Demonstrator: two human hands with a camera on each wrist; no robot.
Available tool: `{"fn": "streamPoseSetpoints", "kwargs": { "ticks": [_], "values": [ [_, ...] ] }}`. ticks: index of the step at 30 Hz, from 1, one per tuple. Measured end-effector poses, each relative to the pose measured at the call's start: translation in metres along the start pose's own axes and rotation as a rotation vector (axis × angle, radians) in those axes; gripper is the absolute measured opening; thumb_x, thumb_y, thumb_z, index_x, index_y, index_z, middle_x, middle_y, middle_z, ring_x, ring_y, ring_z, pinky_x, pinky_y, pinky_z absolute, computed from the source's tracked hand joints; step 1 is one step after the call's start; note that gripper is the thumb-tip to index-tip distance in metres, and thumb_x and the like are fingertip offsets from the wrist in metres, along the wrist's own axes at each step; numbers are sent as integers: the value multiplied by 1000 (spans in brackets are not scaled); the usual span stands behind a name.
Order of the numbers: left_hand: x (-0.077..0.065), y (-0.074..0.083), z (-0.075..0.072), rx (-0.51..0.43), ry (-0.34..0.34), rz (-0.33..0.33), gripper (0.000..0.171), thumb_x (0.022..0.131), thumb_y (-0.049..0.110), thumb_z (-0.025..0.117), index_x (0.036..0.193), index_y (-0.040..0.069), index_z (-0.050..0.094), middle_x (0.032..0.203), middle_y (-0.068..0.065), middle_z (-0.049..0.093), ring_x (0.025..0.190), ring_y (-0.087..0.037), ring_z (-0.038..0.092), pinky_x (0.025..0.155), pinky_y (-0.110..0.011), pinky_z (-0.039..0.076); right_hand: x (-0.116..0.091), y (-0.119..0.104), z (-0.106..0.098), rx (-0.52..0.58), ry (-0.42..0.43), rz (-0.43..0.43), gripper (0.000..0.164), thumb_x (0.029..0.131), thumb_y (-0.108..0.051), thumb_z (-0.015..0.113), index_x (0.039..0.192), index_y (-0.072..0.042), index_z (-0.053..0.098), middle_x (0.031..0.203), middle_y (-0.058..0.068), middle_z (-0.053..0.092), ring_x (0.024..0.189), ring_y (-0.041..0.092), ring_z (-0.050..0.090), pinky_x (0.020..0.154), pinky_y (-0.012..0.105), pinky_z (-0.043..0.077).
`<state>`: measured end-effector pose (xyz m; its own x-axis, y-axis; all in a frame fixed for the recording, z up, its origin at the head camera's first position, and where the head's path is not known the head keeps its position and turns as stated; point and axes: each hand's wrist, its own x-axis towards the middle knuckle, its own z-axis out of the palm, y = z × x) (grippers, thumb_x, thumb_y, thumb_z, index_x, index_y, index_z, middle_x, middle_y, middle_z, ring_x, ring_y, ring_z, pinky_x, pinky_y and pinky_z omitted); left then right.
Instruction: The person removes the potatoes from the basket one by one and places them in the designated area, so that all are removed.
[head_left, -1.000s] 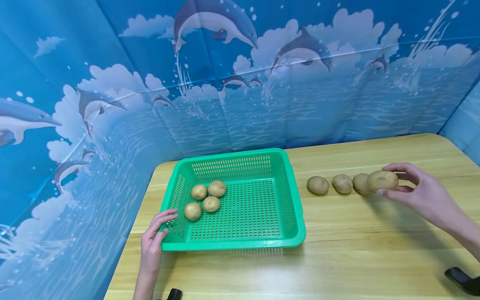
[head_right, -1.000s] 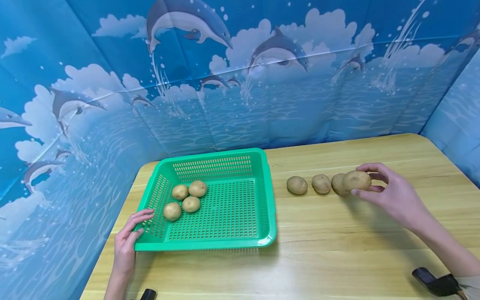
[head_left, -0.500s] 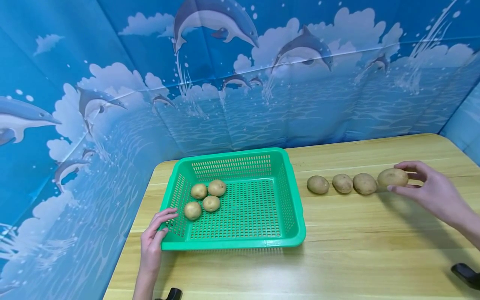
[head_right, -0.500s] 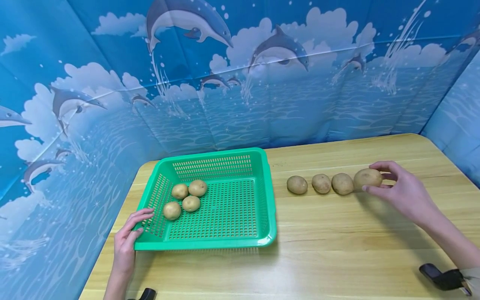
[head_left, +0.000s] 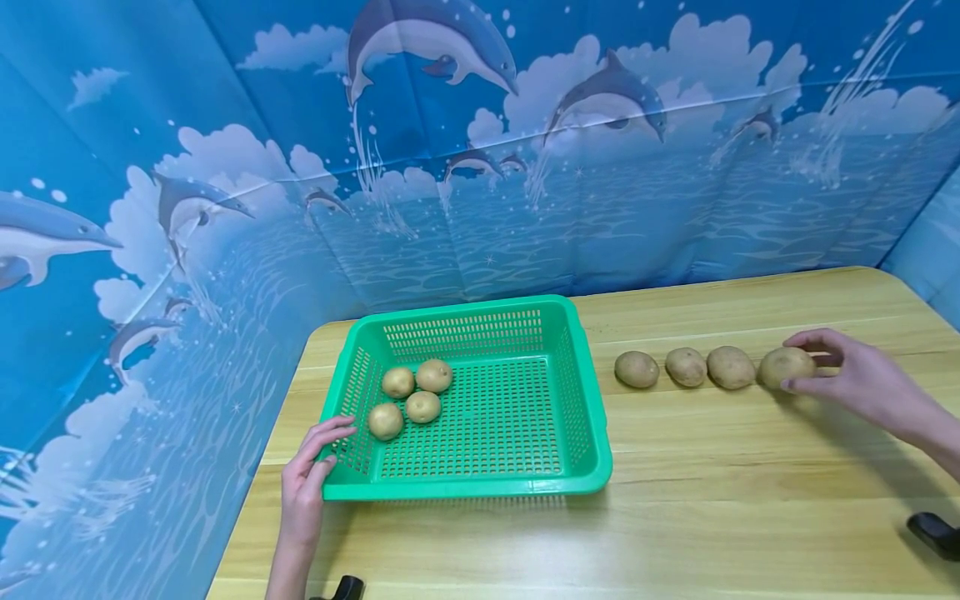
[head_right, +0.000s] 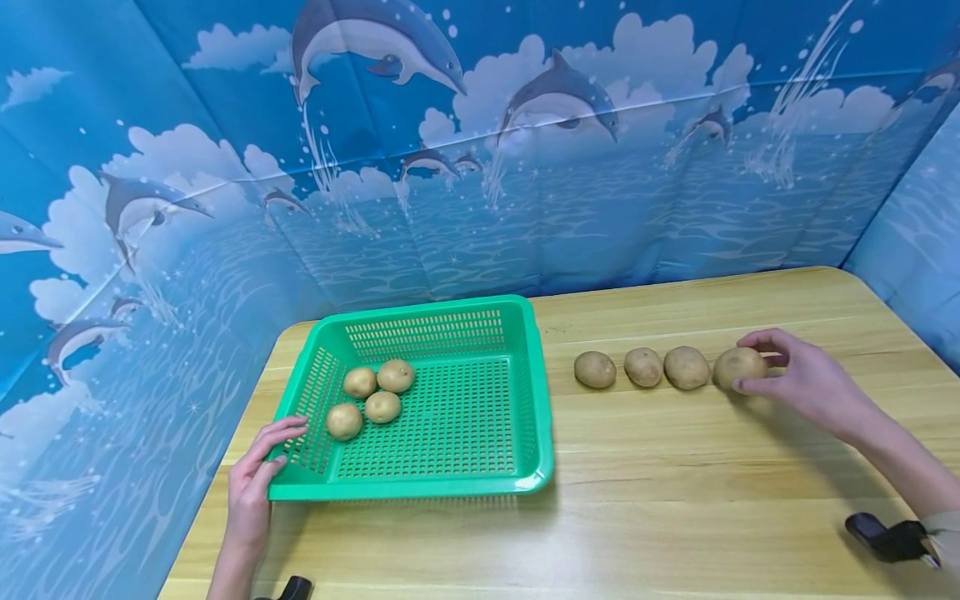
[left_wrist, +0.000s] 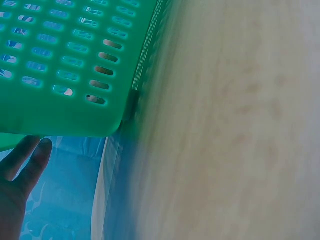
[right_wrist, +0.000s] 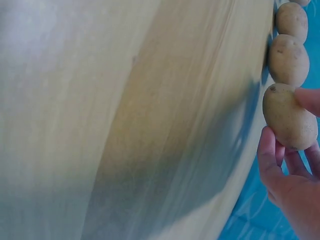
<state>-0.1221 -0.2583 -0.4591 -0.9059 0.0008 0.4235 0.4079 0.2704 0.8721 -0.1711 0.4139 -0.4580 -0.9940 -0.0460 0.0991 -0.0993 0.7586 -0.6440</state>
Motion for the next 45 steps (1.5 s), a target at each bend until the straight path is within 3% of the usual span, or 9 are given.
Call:
{"fn": "streamPoseSetpoints", "kwargs": {
  "ticks": [2, 3, 6, 8, 10, 15, 21, 26, 45],
  "values": [
    [0, 0, 0, 1, -1, -1, 47, 84, -19, 34, 115, -6, 66, 128, -17, 59, 132, -27, 43, 112, -30, 28, 2, 2, 1, 20, -18, 3, 56, 83, -20, 80, 127, 2, 52, 119, 13, 57, 98, 3, 56, 63, 11, 43],
    [0, 0, 0, 1, -2, -2, 47, 84, -19, 34, 115, -7, 66, 128, -17, 59, 132, -27, 43, 112, -30, 28, 3, 3, 1, 28, -23, 7, 56, 83, -20, 79, 127, 2, 52, 118, 8, 57, 95, -8, 51, 63, 12, 45],
    [0, 0, 0, 1, -4, -4, 46, 84, -19, 34, 115, -8, 65, 129, -17, 58, 133, -27, 43, 112, -30, 28, 5, 5, 2, 34, -48, 11, 56, 85, -20, 78, 129, 2, 51, 120, 9, 57, 95, -15, 44, 65, 14, 47],
    [0, 0, 0, -2, -6, -6, 46, 84, -19, 34, 116, -9, 65, 129, -17, 58, 133, -28, 42, 112, -30, 28, 6, 6, 2, 29, -72, 25, 57, 88, -23, 75, 133, 1, 50, 125, 18, 55, 99, -4, 51, 65, 15, 47],
    [0, 0, 0, -4, -5, -8, 46, 84, -18, 34, 116, -8, 65, 129, -17, 58, 133, -28, 42, 111, -30, 27, 8, 6, 1, 16, -97, 36, 60, 91, -27, 72, 137, 2, 46, 133, 29, 48, 106, 18, 57, 65, 16, 46],
    [0, -1, 0, -4, -3, -4, 46, 84, -18, 34, 115, -8, 65, 129, -17, 58, 133, -28, 42, 112, -30, 28, 11, 6, 2, 21, -132, 43, 63, 95, -28, 65, 144, 3, 40, 140, 33, 40, 113, 52, 47, 65, 20, 46],
    [1, -1, 1, -9, -5, 3, 45, 83, -19, 34, 115, -9, 65, 128, -20, 58, 132, -28, 43, 111, -30, 29, 14, 8, 4, 18, -133, 35, 70, 90, -24, 73, 143, 5, 39, 139, 36, 40, 112, 55, 49, 66, 16, 44],
    [1, 0, 1, -13, -7, 1, 46, 84, -19, 34, 115, -8, 65, 129, -19, 58, 133, -29, 42, 111, -30, 28, 18, 9, 7, 2, -149, 32, 80, 86, -27, 76, 145, 9, 35, 136, 41, 37, 113, 61, 44, 66, 21, 45],
    [1, 1, 1, -13, -6, 7, 47, 85, -20, 33, 116, -7, 66, 128, -20, 58, 131, -28, 43, 111, -30, 28, 18, 8, 16, -24, -109, -48, 68, 86, -15, 77, 139, 9, 43, 131, 39, 44, 109, 57, 51, 66, 8, 41]
  ]
}}
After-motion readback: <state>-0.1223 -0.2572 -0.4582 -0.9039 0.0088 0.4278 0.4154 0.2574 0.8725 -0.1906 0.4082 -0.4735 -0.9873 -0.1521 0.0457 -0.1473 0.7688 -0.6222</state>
